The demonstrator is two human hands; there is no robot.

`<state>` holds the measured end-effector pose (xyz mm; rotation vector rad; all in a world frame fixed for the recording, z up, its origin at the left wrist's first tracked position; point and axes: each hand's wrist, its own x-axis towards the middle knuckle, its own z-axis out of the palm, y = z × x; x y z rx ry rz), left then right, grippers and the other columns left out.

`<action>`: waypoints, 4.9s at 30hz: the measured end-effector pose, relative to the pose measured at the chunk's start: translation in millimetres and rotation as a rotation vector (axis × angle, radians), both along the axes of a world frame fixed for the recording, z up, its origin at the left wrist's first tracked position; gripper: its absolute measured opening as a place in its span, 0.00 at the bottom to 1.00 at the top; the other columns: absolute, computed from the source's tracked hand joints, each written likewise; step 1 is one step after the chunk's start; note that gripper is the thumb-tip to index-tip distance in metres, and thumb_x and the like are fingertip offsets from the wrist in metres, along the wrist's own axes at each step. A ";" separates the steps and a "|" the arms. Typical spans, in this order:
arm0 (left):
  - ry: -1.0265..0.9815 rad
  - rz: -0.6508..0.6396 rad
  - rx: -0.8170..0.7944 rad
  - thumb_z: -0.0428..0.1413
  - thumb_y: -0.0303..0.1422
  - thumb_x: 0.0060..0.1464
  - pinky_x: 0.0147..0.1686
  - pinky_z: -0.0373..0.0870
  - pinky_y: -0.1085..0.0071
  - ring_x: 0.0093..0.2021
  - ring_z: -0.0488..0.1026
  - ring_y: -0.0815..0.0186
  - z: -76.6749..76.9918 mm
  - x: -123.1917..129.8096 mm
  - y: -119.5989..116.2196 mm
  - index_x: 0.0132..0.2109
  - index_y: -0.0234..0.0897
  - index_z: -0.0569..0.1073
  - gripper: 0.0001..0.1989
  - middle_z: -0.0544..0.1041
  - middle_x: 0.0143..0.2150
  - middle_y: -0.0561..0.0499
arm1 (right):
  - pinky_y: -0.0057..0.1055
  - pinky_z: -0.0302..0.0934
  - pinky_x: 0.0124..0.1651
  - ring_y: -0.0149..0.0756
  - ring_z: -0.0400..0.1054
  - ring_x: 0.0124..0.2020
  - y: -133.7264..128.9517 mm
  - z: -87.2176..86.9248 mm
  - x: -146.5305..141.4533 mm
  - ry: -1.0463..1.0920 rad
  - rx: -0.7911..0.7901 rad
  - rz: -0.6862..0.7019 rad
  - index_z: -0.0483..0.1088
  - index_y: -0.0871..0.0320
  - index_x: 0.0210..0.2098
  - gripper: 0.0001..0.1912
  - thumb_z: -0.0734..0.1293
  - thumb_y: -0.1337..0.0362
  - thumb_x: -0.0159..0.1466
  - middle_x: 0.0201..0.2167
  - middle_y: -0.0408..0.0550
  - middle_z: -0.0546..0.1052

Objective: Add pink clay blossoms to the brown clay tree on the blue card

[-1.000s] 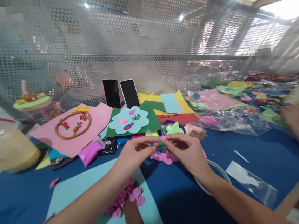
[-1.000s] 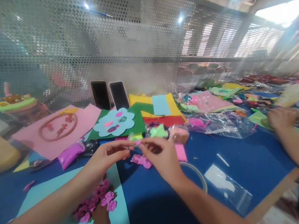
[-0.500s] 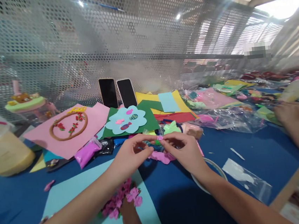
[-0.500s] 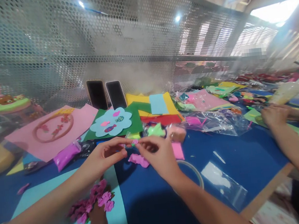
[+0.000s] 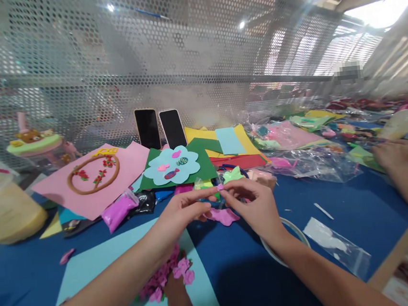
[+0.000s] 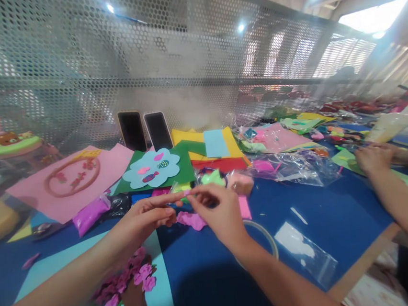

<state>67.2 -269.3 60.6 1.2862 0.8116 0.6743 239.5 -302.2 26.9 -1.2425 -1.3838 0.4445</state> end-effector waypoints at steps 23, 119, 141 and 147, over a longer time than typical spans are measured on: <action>0.976 -0.243 1.425 0.58 0.32 0.52 0.35 0.62 0.64 0.38 0.70 0.59 -19.5 1.2 4.2 0.35 0.37 0.76 0.04 0.76 0.37 0.50 | 0.22 0.62 0.19 0.27 0.68 0.17 6.1 -4.2 -5.8 0.521 -0.330 0.193 0.73 0.60 0.28 0.14 0.76 0.59 0.46 0.18 0.39 0.73; -0.161 0.242 0.415 0.62 0.33 0.47 0.32 0.67 0.77 0.30 0.70 0.70 -8.4 8.0 -29.5 0.30 0.37 0.76 0.04 0.76 0.28 0.53 | 0.24 0.69 0.31 0.30 0.73 0.22 -34.3 9.2 -28.2 0.718 -0.281 0.405 0.73 0.56 0.27 0.06 0.73 0.61 0.54 0.21 0.43 0.77; -0.145 0.254 0.502 0.62 0.31 0.48 0.32 0.67 0.78 0.29 0.70 0.71 -7.7 7.1 -26.4 0.30 0.38 0.77 0.02 0.75 0.28 0.53 | 0.17 0.65 0.28 0.25 0.73 0.22 -26.8 9.3 -28.6 0.870 -0.327 0.545 0.76 0.57 0.27 0.06 0.73 0.61 0.55 0.20 0.41 0.77; -0.124 0.247 0.522 0.61 0.31 0.49 0.32 0.68 0.77 0.29 0.70 0.70 -9.7 6.8 -24.8 0.31 0.37 0.77 0.02 0.75 0.27 0.52 | 0.17 0.64 0.26 0.25 0.72 0.21 -26.1 5.9 -29.2 0.896 -0.309 0.546 0.76 0.58 0.27 0.07 0.73 0.61 0.55 0.18 0.42 0.77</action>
